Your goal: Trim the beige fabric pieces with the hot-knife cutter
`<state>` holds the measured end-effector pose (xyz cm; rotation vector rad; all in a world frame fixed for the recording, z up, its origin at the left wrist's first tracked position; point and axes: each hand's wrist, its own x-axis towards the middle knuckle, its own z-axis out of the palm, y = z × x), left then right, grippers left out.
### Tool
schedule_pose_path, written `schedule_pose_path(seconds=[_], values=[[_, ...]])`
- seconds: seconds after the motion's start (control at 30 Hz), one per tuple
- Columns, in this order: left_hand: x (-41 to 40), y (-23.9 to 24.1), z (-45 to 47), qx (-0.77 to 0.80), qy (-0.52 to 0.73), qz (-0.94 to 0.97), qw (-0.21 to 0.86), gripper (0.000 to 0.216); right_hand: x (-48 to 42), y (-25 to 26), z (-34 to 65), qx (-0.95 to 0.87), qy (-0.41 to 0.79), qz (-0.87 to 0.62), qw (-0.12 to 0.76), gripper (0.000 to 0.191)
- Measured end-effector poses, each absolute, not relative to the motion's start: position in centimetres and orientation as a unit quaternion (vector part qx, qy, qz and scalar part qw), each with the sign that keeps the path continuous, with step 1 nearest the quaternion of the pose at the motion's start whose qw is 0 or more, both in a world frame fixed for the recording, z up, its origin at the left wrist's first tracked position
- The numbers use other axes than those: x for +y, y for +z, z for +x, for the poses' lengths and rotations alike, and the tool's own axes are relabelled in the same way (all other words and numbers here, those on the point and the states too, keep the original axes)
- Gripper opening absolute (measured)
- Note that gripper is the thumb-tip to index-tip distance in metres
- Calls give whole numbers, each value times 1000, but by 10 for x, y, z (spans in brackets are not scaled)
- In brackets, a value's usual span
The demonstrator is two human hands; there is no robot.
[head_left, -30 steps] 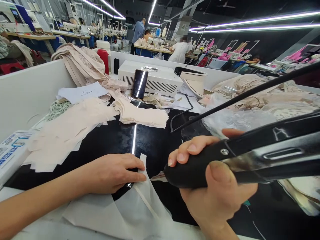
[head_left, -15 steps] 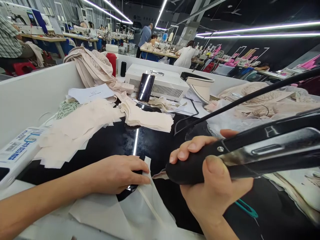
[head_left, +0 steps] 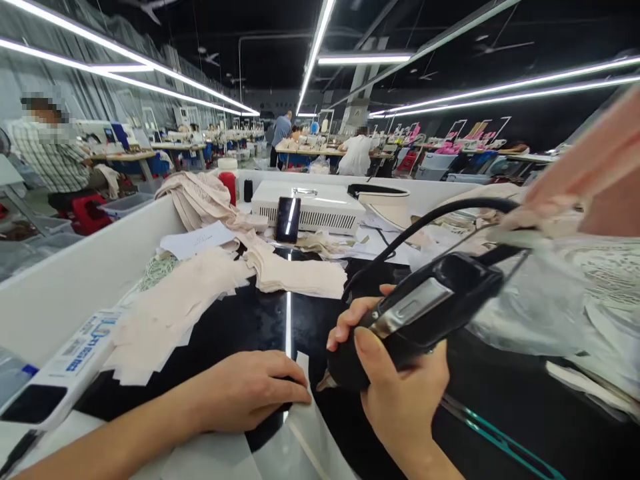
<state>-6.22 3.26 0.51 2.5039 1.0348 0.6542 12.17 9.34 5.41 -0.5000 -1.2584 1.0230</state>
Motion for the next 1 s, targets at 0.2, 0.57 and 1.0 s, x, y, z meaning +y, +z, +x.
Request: schedule_pose_path(seconds=[0.2,0.57,1.0], values=[[38,4,-57,424,239,862,141,26,106,60,139,-582,357,-315,659,41],[45,14,-49,440,90,893,-20,22,108,45,193,-497,217,-327,774,40],[34,77,-35,433,228,872,29,21,118,23,137,-568,673,-239,409,39]])
